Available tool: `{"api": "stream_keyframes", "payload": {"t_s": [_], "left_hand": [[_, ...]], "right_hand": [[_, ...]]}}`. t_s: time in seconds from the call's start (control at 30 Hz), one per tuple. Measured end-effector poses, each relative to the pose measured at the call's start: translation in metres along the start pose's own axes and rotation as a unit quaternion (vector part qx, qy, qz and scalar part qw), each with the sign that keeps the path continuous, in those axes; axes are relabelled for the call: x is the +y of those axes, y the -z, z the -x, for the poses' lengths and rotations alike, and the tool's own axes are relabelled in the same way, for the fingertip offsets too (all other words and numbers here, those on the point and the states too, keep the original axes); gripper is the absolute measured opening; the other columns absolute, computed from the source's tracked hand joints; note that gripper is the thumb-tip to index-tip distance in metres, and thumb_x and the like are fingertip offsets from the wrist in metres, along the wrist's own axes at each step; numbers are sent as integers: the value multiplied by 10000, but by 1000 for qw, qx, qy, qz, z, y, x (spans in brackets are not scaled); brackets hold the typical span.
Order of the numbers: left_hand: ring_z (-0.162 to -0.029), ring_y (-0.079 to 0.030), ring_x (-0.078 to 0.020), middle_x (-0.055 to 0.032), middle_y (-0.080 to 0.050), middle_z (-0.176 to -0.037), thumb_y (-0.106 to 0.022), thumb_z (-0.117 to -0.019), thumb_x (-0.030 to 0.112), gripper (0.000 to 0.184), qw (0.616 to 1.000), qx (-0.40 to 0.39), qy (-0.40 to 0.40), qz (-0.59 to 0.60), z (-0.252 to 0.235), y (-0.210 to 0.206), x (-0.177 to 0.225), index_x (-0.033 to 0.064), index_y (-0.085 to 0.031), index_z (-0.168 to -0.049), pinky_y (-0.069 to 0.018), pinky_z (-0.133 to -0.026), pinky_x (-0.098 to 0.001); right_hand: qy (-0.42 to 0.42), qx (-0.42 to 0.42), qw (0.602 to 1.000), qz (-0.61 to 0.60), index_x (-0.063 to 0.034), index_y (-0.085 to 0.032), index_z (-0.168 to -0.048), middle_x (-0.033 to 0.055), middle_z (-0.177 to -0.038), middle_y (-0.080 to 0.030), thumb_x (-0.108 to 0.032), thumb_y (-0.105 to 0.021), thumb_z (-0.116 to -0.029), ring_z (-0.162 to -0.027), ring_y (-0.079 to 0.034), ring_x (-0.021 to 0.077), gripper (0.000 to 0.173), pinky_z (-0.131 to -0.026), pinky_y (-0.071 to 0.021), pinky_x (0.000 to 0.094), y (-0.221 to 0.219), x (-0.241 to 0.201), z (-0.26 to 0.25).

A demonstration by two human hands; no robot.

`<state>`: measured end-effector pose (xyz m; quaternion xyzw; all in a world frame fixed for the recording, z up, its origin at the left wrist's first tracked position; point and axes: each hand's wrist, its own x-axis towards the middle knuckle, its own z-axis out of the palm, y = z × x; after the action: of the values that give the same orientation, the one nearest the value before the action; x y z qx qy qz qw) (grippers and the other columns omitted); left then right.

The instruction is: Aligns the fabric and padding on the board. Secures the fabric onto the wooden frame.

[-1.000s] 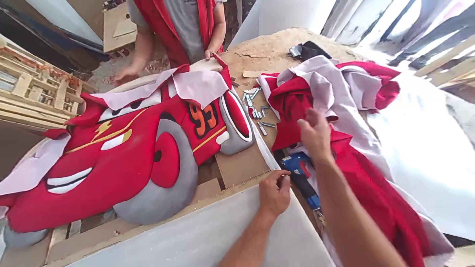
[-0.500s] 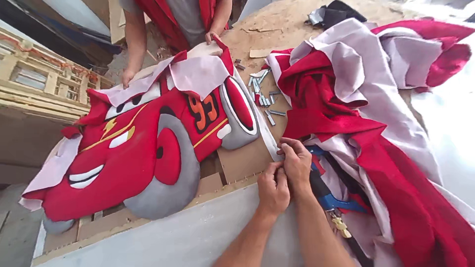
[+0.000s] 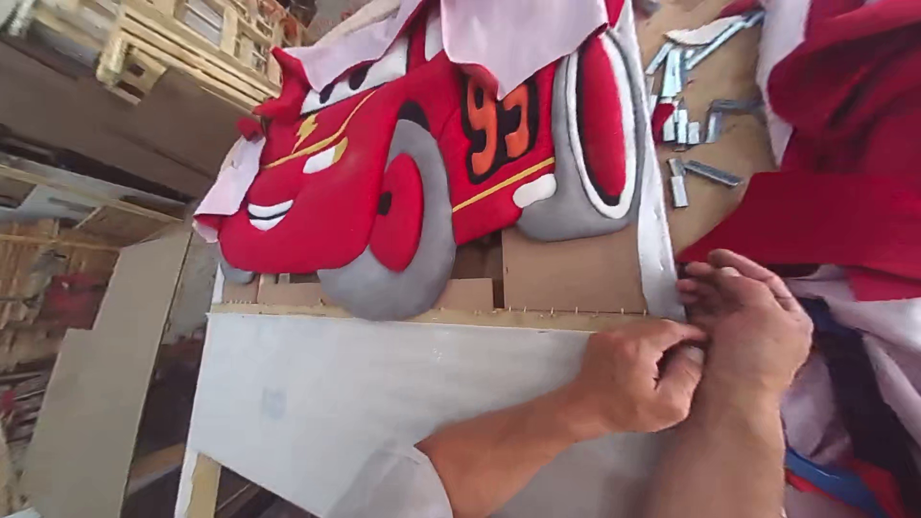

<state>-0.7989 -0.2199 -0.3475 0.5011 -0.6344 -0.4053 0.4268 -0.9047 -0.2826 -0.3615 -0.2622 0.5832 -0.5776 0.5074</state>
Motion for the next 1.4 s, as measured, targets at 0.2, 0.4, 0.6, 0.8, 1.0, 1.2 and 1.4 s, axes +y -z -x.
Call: {"api": "stream_keyframes", "payload": {"t_s": [0.2,0.4,0.6,0.8,1.0,1.2,1.4], "left_hand": [[-813,-710,-114,-91,-743,-938,-538,-964,67,240,1000,1,-2,-1,2,-3,-6,-44,-703,-1099,-616,-751,-305],[-771,-696,-59,-48,-733,-896,-538,-972,68,221,1000,4,-2,1,4,-4,-9,-39,-689,-1091,-611,-718,-242],[-759,-687,-39,-31,-723,-876,-539,-983,58,207,1000,4,-17,4,5,-6,-10,-55,-672,-1095,-603,-721,-206],[-796,-696,-41,-24,-729,-903,-537,-986,55,201,1000,6,-18,11,6,-6,-10,-46,-673,-1095,-607,-745,-209],[-800,-697,-43,-27,-728,-908,-540,-983,56,203,1000,5,-18,13,5,-6,-11,-49,-671,-1097,-607,-751,-207],[-796,-695,-40,-22,-727,-902,-537,-981,54,201,1000,6,-24,10,5,-7,-11,-45,-671,-1094,-605,-749,-206],[-793,-690,-38,-19,-722,-901,-539,-980,54,196,1000,5,-25,7,5,-6,-12,-39,-672,-1090,-601,-749,-201]], "right_hand": [[31,39,999,6,11,-668,-1133,15,-888,-729,-82,-485,-1016,-707,-670,80,236,-636,-568,242,-7,-2,4],[42,43,998,-29,-10,-716,-1063,-17,-806,-690,-56,-495,-997,-616,-579,27,235,-559,-485,183,-7,-1,6],[29,49,997,-51,-34,-732,-1047,-26,-793,-679,-66,-508,-987,-606,-560,20,235,-550,-459,177,-6,-1,8],[28,46,997,-60,-44,-739,-1044,-28,-778,-670,-75,-509,-987,-592,-544,20,239,-539,-447,180,-6,-1,8],[26,49,997,-59,-46,-739,-1036,-31,-773,-668,-72,-508,-987,-589,-543,19,238,-537,-444,176,-6,-1,9],[23,50,997,-60,-48,-742,-1039,-31,-778,-673,-73,-503,-989,-591,-547,16,245,-535,-443,177,-6,-2,9],[20,51,997,-49,-61,-746,-1038,-33,-780,-676,-83,-503,-991,-603,-559,21,248,-546,-453,181,-6,-2,9]]}}
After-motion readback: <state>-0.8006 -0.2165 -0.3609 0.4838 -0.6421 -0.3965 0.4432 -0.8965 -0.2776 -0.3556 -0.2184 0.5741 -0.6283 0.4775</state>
